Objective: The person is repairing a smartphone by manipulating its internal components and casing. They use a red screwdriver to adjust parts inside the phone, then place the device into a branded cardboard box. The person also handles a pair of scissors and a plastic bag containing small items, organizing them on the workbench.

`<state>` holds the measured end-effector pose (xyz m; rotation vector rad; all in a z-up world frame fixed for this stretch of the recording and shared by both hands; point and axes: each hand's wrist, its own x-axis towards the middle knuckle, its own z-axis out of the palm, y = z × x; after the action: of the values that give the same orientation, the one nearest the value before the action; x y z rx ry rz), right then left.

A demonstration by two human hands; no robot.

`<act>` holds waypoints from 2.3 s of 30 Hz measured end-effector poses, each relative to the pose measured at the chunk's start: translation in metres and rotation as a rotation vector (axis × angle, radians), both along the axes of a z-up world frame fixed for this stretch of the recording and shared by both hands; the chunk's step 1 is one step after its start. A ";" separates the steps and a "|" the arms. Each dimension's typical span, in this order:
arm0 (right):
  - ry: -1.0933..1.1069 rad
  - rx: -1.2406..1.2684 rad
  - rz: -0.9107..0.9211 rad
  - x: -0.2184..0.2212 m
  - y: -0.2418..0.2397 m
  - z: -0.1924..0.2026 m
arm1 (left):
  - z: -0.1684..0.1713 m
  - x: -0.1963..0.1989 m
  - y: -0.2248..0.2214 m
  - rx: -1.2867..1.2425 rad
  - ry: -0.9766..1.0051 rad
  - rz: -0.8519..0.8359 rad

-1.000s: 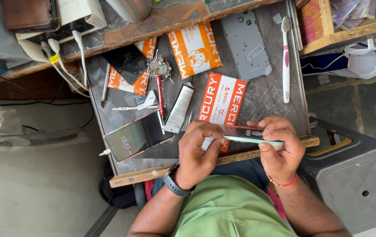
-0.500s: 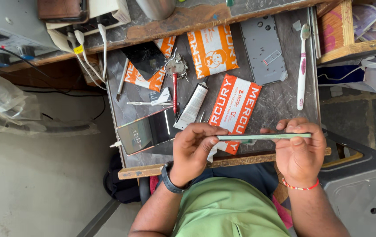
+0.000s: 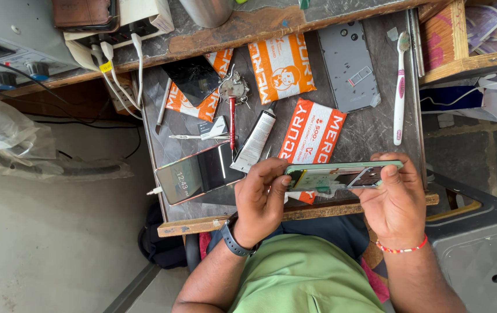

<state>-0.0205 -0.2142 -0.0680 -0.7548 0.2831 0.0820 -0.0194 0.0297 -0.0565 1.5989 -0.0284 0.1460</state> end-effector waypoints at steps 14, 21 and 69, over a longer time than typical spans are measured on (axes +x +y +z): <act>0.158 0.002 0.083 0.014 -0.008 0.011 | -0.005 0.007 0.013 -0.572 0.278 -0.210; 0.168 -0.063 0.117 0.026 -0.006 0.026 | 0.027 0.015 0.031 -0.186 -0.070 -0.279; -0.567 -0.560 0.081 -0.002 0.038 0.004 | 0.037 0.019 0.001 0.284 -0.246 0.013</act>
<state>-0.0228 -0.1761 -0.0637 -1.3059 -0.2816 -0.1427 -0.0007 0.0309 -0.0194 1.8559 -0.2387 0.3620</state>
